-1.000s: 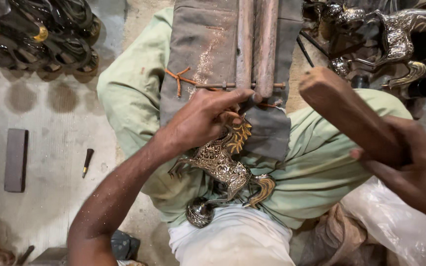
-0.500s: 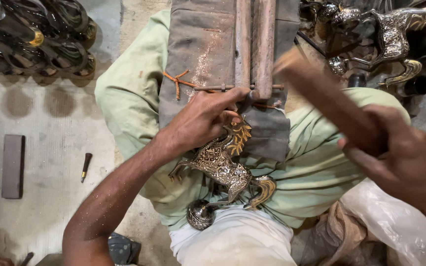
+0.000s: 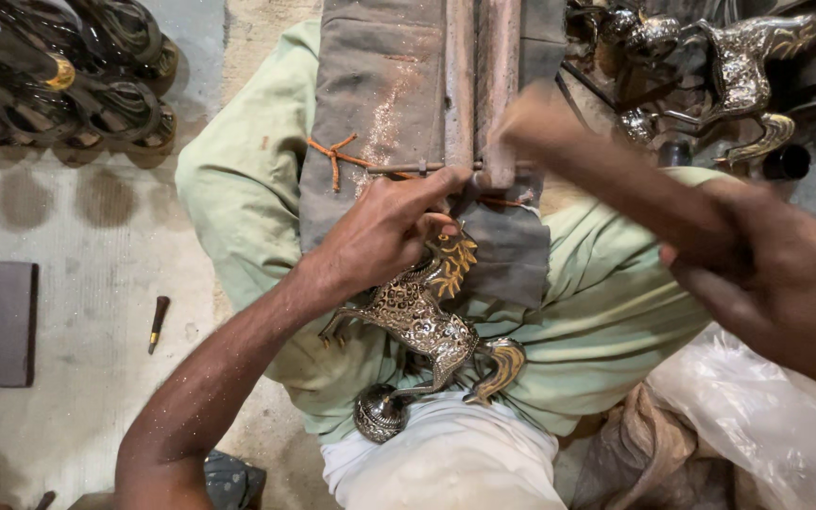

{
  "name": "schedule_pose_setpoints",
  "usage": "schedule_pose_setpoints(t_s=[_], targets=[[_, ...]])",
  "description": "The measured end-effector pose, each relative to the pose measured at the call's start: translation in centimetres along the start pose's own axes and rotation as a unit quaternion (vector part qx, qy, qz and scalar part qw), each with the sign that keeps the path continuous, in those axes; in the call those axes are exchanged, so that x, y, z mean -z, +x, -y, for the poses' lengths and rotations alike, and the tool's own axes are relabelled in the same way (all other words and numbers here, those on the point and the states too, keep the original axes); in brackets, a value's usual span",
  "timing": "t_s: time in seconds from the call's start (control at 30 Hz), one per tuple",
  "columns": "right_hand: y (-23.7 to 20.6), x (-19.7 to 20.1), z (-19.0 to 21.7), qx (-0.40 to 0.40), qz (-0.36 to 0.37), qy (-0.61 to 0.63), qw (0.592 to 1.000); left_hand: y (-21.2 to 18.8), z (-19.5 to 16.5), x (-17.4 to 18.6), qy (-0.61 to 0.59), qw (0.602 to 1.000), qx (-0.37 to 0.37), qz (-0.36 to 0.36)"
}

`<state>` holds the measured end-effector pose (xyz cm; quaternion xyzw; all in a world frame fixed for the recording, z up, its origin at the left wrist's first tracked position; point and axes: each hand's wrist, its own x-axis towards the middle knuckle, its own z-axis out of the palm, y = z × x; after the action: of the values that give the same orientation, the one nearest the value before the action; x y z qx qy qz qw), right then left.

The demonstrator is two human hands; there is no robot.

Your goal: The person sits on the floor with a silver metal horse figurine on a cushioned lap board, holding a chisel against the figurine's surface and striking it with a wooden mallet to shape or decorate the metal. They reposition the chisel and turn the figurine between strikes, working over different areas of the piece.

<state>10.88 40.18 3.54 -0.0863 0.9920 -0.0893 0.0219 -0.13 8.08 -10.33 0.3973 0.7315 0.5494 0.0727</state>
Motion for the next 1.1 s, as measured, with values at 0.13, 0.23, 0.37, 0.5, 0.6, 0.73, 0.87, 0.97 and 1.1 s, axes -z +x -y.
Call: schedule_pose_setpoints(t_s=[0.13,0.23,0.37,0.5,0.6,0.73,0.87,0.97,1.1], targets=[[0.1,-0.5,-0.3,-0.067,0.046,0.065,0.995,-0.1,-0.1,-0.1,0.029,1.0,-0.003,-0.004],[0.2,-0.5,-0.9,-0.048,0.102,-0.063,0.992,-0.1,-0.1,-0.1,0.047,0.999,0.004,0.002],[0.3,-0.5,-1.2,-0.127,0.137,0.015,0.982,-0.2,-0.2,-0.2,0.04,0.999,0.002,-0.004],[0.1,-0.4,-1.0,-0.026,0.087,-0.084,0.992,-0.3,-0.2,-0.3,0.032,0.999,-0.028,-0.015],[0.0,-0.4,-0.7,-0.083,0.069,0.11,0.988,-0.5,-0.2,-0.4,0.031,0.999,0.01,-0.001],[0.0,-0.5,-0.7,-0.012,0.09,-0.111,0.99,-0.6,-0.2,-0.6,0.05,0.999,0.008,-0.006],[0.3,-0.6,-0.5,-0.03,0.143,-0.133,0.98,-0.7,-0.3,-0.8,0.043,0.999,0.028,-0.002],[0.5,-0.3,-0.2,-0.012,0.089,-0.082,0.993,-0.8,-0.3,-0.8,0.041,0.999,0.02,-0.005],[0.4,0.2,0.3,-0.051,0.194,-0.193,0.96,-1.0,-0.2,-0.9,0.036,0.999,-0.01,-0.023]])
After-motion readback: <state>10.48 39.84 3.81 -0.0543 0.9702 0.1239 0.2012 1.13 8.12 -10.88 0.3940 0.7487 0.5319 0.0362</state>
